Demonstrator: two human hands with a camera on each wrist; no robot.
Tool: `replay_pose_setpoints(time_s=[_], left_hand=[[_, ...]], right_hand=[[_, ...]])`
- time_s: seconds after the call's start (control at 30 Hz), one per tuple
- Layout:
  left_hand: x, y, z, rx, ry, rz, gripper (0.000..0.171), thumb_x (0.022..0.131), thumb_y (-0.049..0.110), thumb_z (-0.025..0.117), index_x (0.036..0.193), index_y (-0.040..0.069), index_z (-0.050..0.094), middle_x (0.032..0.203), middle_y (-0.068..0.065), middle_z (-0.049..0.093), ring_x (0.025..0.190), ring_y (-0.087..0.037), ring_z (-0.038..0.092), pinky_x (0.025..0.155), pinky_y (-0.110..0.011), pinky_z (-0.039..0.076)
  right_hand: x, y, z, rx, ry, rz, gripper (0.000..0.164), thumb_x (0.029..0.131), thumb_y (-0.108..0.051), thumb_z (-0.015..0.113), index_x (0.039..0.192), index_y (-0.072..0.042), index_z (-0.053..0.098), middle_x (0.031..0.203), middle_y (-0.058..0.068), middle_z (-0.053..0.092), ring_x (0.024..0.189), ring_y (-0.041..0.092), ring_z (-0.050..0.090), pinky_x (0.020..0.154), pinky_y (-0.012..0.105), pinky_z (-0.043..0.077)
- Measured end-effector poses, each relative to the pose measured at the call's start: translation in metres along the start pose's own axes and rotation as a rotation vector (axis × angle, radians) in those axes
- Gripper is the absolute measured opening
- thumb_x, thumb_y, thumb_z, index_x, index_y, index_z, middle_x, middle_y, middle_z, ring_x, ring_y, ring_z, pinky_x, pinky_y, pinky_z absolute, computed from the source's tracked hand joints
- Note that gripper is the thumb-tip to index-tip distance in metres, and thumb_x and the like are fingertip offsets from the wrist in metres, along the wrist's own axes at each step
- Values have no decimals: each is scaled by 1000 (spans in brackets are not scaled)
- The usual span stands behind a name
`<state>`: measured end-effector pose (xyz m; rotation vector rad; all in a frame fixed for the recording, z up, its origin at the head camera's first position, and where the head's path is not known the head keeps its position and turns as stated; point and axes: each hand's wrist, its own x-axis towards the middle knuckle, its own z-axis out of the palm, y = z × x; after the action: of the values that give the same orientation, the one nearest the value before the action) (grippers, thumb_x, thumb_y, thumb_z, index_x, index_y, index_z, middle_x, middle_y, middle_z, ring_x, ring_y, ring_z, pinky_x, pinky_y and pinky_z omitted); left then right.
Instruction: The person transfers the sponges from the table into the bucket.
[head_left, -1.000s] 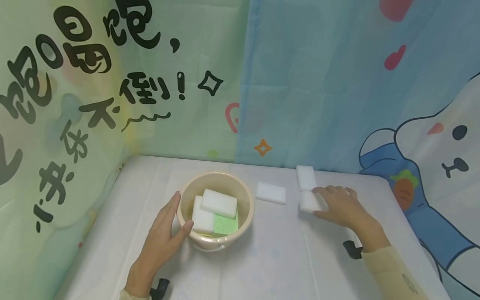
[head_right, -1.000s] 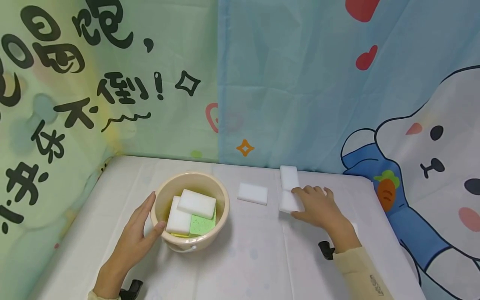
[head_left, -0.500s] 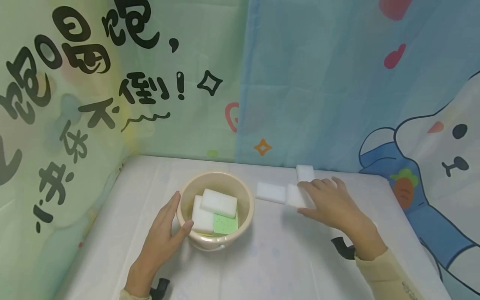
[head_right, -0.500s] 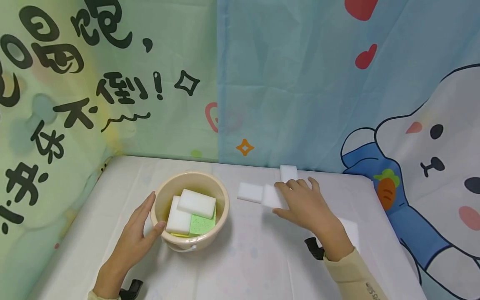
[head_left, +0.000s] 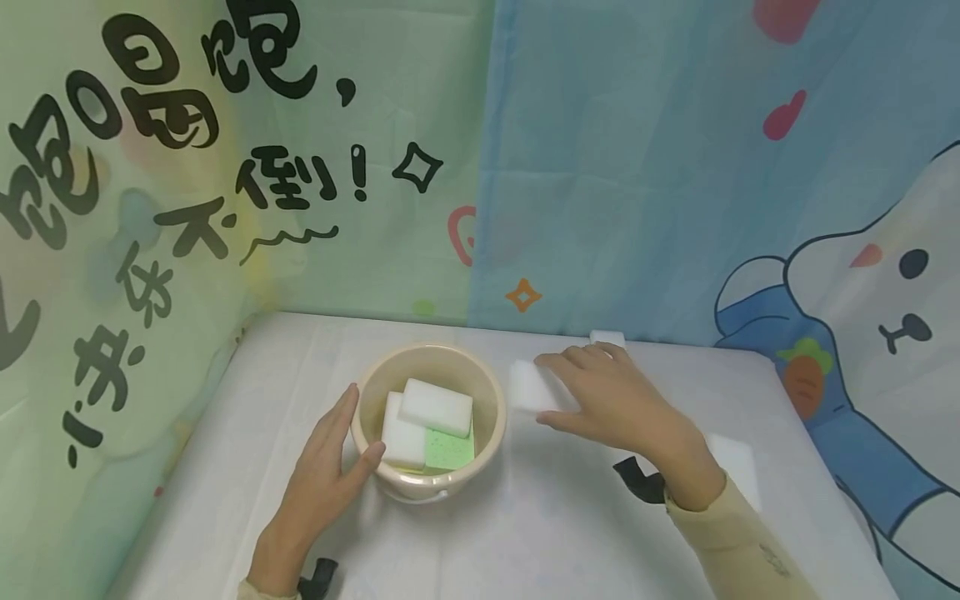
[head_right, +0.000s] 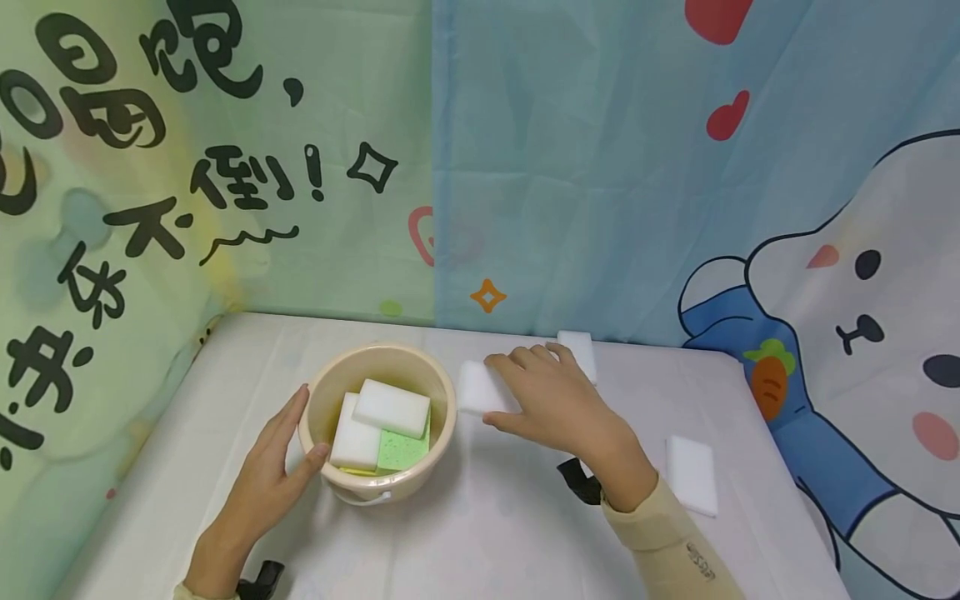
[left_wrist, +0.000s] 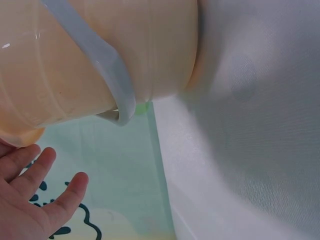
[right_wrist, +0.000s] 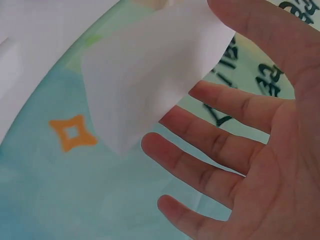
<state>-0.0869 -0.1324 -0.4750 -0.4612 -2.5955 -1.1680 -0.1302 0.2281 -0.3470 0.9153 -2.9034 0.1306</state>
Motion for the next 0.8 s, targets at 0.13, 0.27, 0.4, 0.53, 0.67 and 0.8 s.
replay_pose_setpoints(time_s=[0.13,0.27,0.4,0.53,0.67,0.8], left_hand=[[0,0,0,-2,-1,1,78,99,35,64,159,7,23,161,-12,30,145,-33,31,114,-55,30],[-1,-1,0,-5,1,5,78,99,34,64,160,8,23,161,-12,30,145,-33,31,114,-55,30],[-1,-1,0,-5,5,7,78,99,34,64,160,9,23,161,-11,29,145,-32,31,114,-55,30],[-2,-2,0,-4,9,8,78,98,34,65,160,10,23,161,-10,29,145,-31,31,114,-54,31],[-2,-3,1,-9,12,19,78,98,33,65,160,10,22,162,-9,29,145,-30,31,115,-53,31],[-2,-5,1,-15,17,31,78,98,31,65,160,10,23,161,-9,29,145,-29,31,114,-53,31]], right_hand=[[12,-13,-2,17,34,-66,63,83,-43,81,130,-6,61,110,9,66,106,30,60,96,56,44],[24,-26,0,21,41,-109,62,83,-43,81,130,-7,61,108,7,65,104,29,61,95,52,46],[36,-43,3,9,21,-144,63,83,-46,79,130,-8,61,109,6,65,104,28,61,97,51,46],[47,-61,5,-1,-15,-185,63,85,-50,77,131,-10,60,111,6,64,107,29,60,100,49,44],[58,-77,9,-8,-51,-207,63,87,-51,75,133,-12,60,116,5,64,109,29,60,101,48,44],[68,-89,22,-35,-78,-208,57,87,-52,74,128,-14,61,112,4,63,105,25,60,93,45,47]])
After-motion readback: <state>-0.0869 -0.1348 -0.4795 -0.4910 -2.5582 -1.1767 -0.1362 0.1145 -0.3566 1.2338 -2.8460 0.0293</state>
